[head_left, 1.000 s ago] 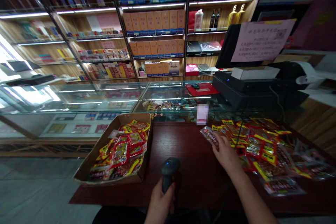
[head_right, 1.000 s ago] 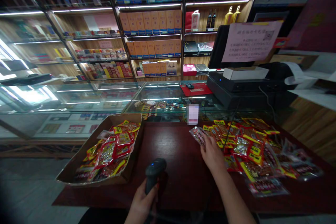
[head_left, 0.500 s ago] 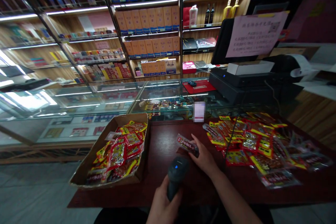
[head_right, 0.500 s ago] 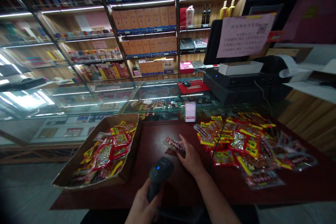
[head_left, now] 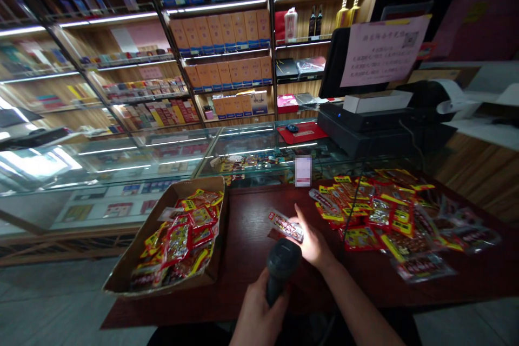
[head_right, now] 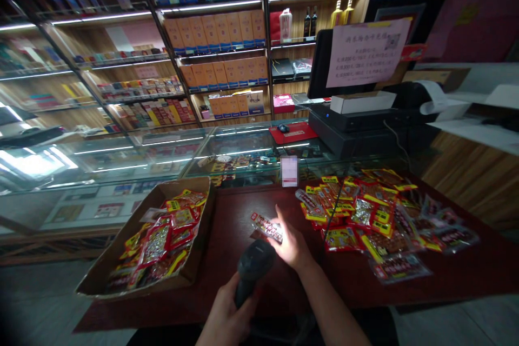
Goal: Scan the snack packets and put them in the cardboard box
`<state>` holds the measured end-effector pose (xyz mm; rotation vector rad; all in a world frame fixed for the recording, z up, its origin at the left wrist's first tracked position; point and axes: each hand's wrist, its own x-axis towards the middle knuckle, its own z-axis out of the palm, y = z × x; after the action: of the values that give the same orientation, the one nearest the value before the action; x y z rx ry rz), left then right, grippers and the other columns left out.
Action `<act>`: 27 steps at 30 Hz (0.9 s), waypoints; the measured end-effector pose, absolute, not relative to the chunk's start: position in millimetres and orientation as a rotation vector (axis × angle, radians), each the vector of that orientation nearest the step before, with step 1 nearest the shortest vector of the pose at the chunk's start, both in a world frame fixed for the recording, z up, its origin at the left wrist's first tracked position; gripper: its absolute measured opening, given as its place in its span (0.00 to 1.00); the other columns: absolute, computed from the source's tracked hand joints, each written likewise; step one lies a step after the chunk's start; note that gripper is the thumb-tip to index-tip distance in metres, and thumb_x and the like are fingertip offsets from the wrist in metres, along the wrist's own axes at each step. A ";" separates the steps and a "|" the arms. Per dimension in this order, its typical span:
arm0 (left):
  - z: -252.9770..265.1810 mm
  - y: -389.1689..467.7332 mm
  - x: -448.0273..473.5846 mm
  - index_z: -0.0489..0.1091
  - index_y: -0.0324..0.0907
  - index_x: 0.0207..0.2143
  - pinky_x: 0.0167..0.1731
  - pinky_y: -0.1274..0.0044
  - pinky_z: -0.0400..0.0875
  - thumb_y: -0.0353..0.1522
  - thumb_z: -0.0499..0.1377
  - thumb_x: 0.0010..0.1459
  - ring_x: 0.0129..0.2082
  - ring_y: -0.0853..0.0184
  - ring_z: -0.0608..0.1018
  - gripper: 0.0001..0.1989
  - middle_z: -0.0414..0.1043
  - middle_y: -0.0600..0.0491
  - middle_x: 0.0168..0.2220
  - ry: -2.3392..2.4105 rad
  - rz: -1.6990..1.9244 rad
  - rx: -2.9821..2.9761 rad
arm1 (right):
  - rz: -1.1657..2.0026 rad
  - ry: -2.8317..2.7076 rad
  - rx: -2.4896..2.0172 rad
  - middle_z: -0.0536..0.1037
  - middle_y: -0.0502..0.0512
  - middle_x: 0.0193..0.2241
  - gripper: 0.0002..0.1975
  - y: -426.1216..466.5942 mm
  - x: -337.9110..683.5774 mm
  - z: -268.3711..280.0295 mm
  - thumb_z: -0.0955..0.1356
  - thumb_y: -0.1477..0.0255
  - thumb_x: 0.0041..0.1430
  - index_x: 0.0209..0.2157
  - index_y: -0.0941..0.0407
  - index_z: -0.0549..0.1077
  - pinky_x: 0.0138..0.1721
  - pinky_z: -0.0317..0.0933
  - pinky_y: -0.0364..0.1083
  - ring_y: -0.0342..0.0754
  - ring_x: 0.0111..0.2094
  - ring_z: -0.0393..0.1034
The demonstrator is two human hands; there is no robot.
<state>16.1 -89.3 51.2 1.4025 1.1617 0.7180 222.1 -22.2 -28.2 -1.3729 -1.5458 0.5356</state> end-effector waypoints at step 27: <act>-25.4 -73.3 -18.1 0.65 0.42 0.37 0.07 0.82 0.59 0.58 0.62 0.45 0.08 0.73 0.64 0.30 0.65 0.63 0.14 1.310 0.881 0.970 | 0.638 -1.727 -0.966 0.74 0.58 0.55 0.29 89.4 56.8 73.5 0.72 0.66 0.54 0.58 0.53 0.68 0.60 0.60 0.52 0.52 0.56 0.68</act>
<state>-18.1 -73.3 -25.4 0.9698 1.3104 0.8811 56.8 89.4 73.5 -0.9665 -1.7270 0.6384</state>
